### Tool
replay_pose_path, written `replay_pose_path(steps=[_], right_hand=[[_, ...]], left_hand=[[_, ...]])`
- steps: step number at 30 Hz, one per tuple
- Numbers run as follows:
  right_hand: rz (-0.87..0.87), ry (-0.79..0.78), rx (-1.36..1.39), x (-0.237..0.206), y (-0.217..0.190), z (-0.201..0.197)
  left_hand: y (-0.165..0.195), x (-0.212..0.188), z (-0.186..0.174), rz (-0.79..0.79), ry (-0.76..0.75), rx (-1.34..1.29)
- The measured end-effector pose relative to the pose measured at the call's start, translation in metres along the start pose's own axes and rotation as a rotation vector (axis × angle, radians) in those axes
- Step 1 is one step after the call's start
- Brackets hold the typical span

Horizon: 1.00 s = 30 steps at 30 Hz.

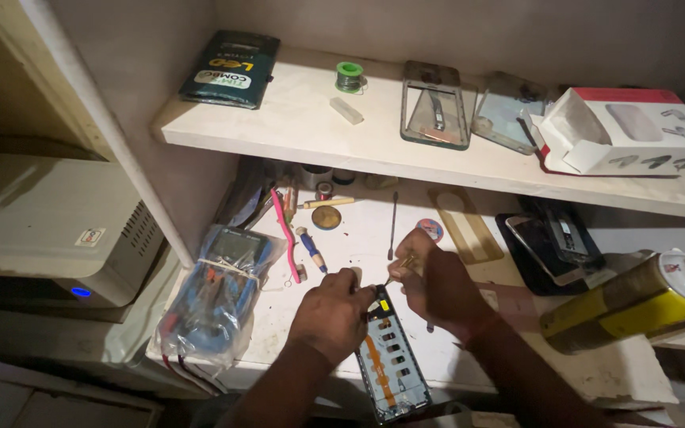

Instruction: The person uses a small screwdriver to adjust components on a disassembled mobile phone placed on a workbench. They repeatedly probe and reposition small internal parts while holding the phone steady with the other hand.

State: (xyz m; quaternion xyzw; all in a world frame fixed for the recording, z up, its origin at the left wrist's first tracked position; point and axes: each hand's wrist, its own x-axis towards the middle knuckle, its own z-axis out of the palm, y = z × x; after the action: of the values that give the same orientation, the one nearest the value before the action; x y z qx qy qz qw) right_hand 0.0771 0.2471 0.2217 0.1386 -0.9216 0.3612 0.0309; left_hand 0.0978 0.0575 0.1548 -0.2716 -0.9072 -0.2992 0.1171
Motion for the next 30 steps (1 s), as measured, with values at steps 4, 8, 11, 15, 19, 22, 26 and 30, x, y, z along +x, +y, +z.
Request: replay_pose_path(steps=[4,8,11,15,19,22,26,30], right_hand=[[0.116,0.024,-0.136,0.005,0.003,0.001],[-0.089,-0.117,0.141,0.004,0.007,-0.004],[-0.276,0.099,-0.029,-0.001,0.006,0.000],[0.111,0.051,-0.135,0.000,0.005,0.000],[-0.003,-0.043,0.157,0.002,0.004,0.000],[-0.056,0.061,0.012,0.000,0.001,0.001],[0.086,0.087,-0.132,-0.002,-0.010,0.006],[0.031,0.159,-0.151,-0.003,-0.020,0.010]], left_hand=[[-0.001,0.000,-0.001,-0.022,-0.041,0.030],[0.001,0.002,0.000,-0.031,-0.074,0.047],[0.001,0.002,-0.001,-0.048,-0.059,0.012],[-0.001,0.000,-0.001,-0.010,-0.022,-0.001],[0.000,0.001,0.003,-0.026,-0.025,0.014],[0.000,0.001,0.003,-0.033,-0.024,-0.002],[0.000,0.001,0.000,-0.026,-0.006,-0.003],[0.000,0.001,-0.001,-0.035,-0.027,-0.014]])
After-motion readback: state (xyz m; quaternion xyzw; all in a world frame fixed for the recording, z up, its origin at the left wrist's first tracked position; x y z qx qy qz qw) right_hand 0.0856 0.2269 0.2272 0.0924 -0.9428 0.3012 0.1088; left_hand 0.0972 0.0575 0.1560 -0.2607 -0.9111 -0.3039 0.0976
